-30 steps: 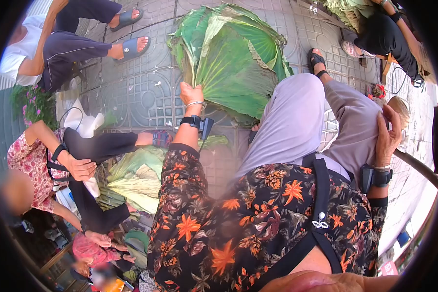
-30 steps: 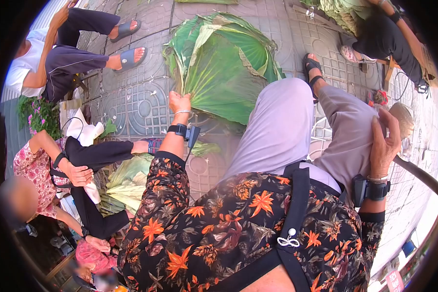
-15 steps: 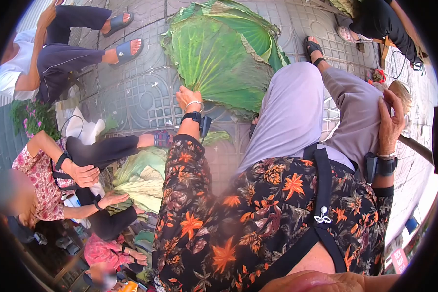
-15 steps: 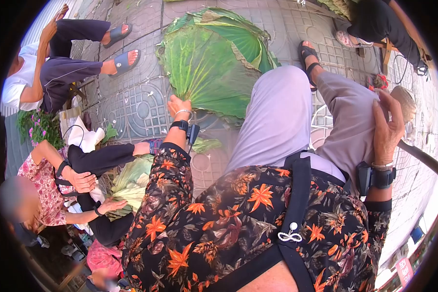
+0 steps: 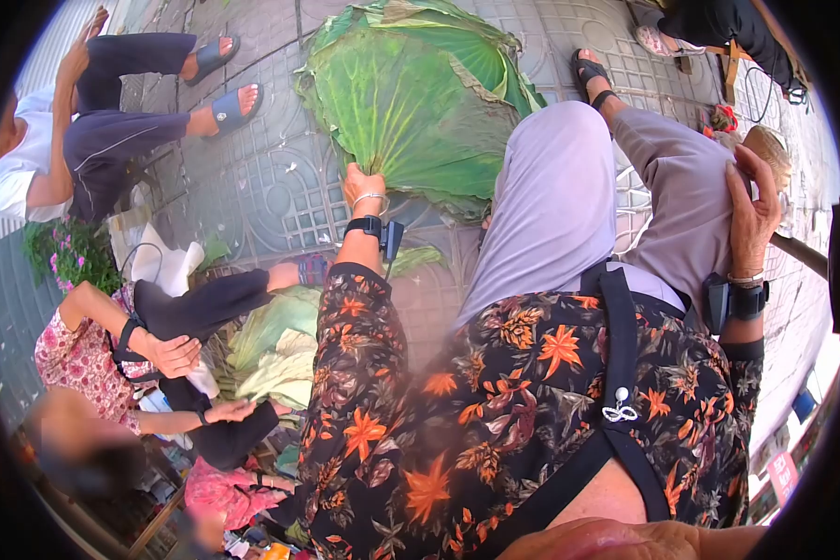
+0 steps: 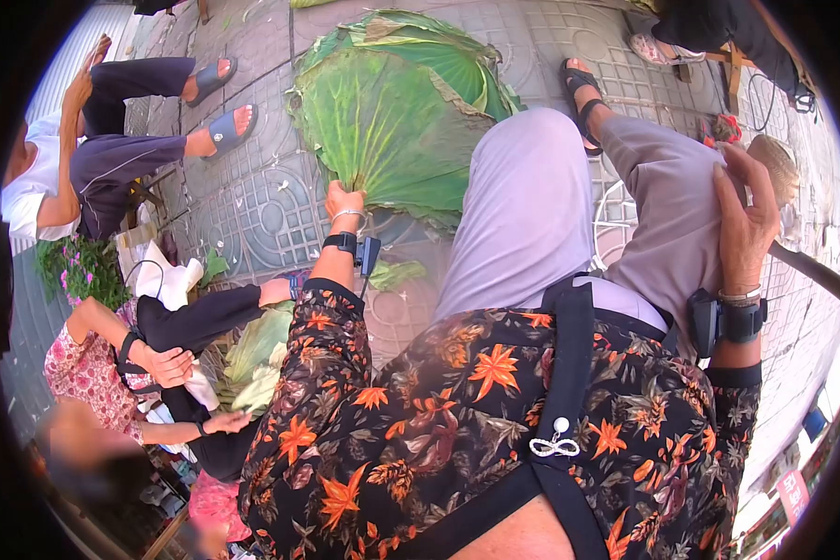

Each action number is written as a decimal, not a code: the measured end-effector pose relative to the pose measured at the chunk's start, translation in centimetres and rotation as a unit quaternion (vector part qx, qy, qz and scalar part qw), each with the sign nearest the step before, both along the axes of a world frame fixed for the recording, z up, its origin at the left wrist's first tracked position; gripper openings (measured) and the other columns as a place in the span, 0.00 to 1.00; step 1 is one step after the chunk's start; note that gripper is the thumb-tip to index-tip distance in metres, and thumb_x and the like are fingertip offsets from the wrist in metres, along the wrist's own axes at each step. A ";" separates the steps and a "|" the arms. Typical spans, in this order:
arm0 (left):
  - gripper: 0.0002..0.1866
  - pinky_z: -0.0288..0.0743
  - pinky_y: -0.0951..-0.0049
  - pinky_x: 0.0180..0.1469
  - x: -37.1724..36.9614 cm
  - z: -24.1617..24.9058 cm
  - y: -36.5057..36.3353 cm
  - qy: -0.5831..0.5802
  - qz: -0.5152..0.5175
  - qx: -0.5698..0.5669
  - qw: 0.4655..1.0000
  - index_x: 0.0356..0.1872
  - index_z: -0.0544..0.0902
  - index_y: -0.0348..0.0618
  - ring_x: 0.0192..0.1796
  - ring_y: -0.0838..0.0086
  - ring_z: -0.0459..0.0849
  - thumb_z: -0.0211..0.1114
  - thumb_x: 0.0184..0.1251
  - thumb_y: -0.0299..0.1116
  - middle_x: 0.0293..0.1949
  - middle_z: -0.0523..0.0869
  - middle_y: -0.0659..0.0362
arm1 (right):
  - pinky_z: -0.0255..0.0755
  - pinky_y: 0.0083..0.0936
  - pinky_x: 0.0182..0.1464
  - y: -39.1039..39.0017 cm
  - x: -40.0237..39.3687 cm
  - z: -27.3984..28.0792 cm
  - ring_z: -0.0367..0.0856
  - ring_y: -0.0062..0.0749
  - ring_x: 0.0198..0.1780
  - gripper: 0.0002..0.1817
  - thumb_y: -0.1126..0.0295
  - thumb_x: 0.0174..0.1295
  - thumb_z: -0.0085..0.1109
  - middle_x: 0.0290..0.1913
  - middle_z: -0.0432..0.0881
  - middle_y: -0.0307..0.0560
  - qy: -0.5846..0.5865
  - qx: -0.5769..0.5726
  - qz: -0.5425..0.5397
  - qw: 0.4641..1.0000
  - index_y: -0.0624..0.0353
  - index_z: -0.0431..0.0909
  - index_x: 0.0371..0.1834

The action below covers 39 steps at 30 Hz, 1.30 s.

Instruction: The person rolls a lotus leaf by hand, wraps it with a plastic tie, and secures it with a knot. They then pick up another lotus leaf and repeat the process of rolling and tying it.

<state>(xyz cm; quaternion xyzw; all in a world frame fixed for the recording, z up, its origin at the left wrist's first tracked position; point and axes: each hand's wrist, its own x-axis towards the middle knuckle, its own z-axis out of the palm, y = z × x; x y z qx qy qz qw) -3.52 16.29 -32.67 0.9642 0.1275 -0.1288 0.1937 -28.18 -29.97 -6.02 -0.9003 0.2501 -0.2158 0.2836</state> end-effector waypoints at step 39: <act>0.11 0.74 0.64 0.42 4.6 26.3 4.2 -0.384 -0.191 0.078 0.900 0.41 0.86 0.48 0.37 0.60 0.82 0.65 0.56 0.31 0.35 0.83 0.53 | 0.68 0.21 0.57 -0.7 -0.4 -0.5 0.77 0.25 0.51 0.15 0.74 0.59 0.60 0.48 0.81 0.43 -0.032 0.032 0.009 0.999 0.60 0.79 0.51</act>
